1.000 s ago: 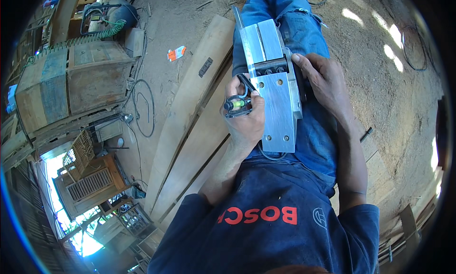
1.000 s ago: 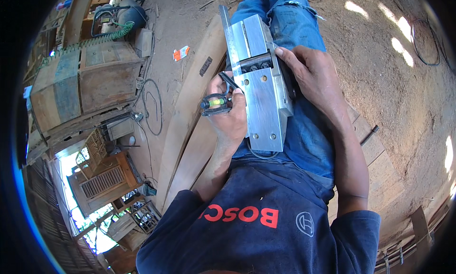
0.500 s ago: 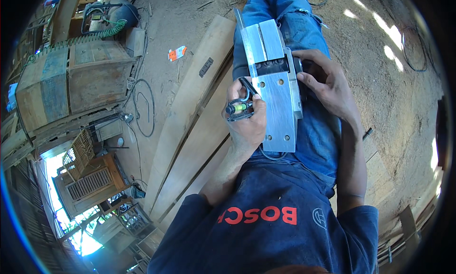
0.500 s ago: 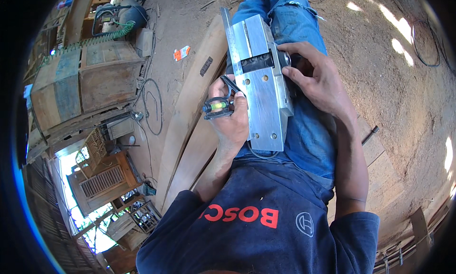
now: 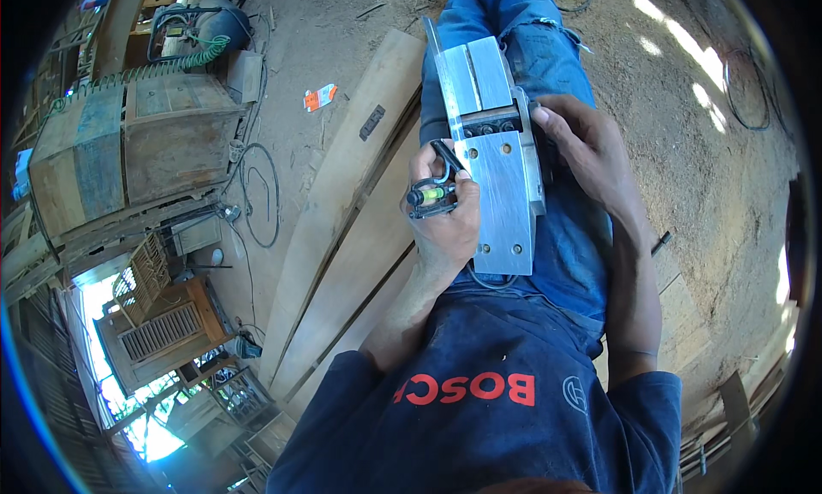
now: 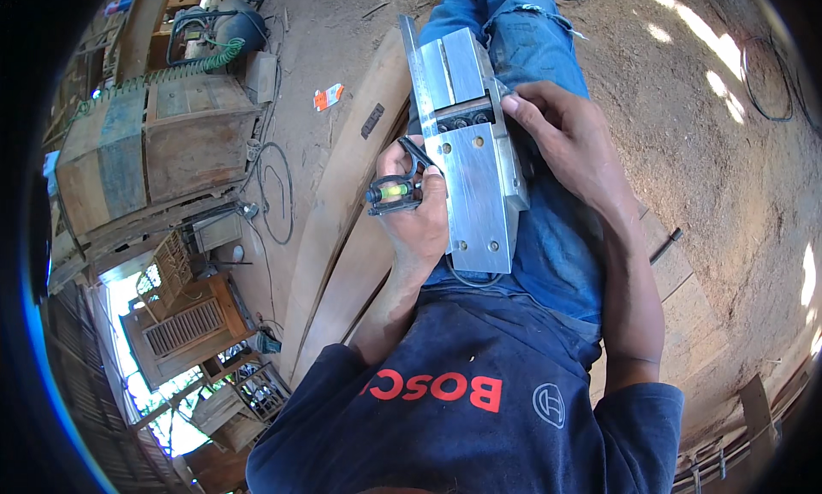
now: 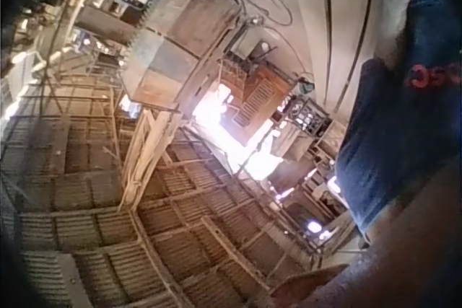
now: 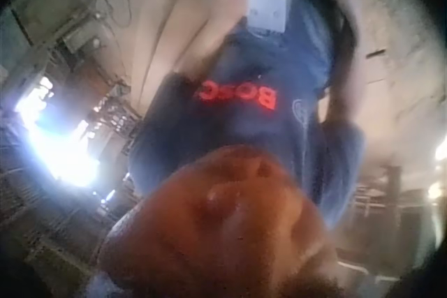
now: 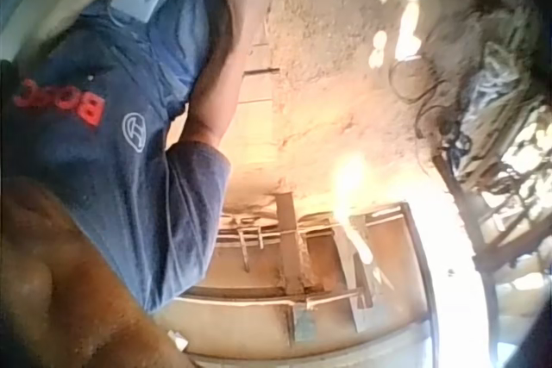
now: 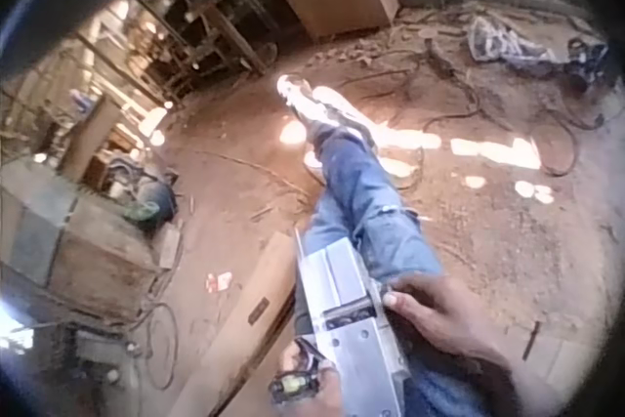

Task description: Adjusting the blade depth of a manual hand planer and checking it with a combination square.

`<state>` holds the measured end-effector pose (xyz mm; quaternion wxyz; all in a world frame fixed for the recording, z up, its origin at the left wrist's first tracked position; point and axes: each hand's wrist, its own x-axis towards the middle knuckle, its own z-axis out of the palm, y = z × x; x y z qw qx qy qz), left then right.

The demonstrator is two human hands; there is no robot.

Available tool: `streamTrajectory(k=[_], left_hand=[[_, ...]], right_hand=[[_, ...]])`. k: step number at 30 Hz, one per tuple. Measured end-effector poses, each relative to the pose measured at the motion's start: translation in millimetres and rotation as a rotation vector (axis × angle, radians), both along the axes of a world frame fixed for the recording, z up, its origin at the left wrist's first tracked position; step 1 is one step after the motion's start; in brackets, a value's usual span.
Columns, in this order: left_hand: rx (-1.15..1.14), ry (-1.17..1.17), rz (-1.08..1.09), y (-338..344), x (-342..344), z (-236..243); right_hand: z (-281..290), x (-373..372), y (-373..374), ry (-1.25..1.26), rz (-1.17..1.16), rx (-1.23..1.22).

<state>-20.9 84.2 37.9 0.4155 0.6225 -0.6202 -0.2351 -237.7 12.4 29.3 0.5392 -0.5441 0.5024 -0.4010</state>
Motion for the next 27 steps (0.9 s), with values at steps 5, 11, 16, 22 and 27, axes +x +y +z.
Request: streamTrajectory(k=[5, 11, 16, 22, 27], left_hand=[[-0.001, 0.000, -0.005, 0, 0, -2], [0.047, 0.034, -0.001, 9, 0, 1], [0.017, -0.009, 0.002, 7, -1, 0], [0.062, 0.007, 0.024, 4, 2, 3], [0.039, 0.040, -0.008, -3, -2, 7]], right_hand=[[-7, 0, 1, -0.024, -0.001, -0.007], [-16, 4, 2, -0.095, -0.050, -0.127], [-17, 10, 3, -0.172, -0.107, -0.148], [-11, 5, 1, -0.070, -0.046, -0.042], [-10, 7, 0, -0.035, -0.078, -0.014]])
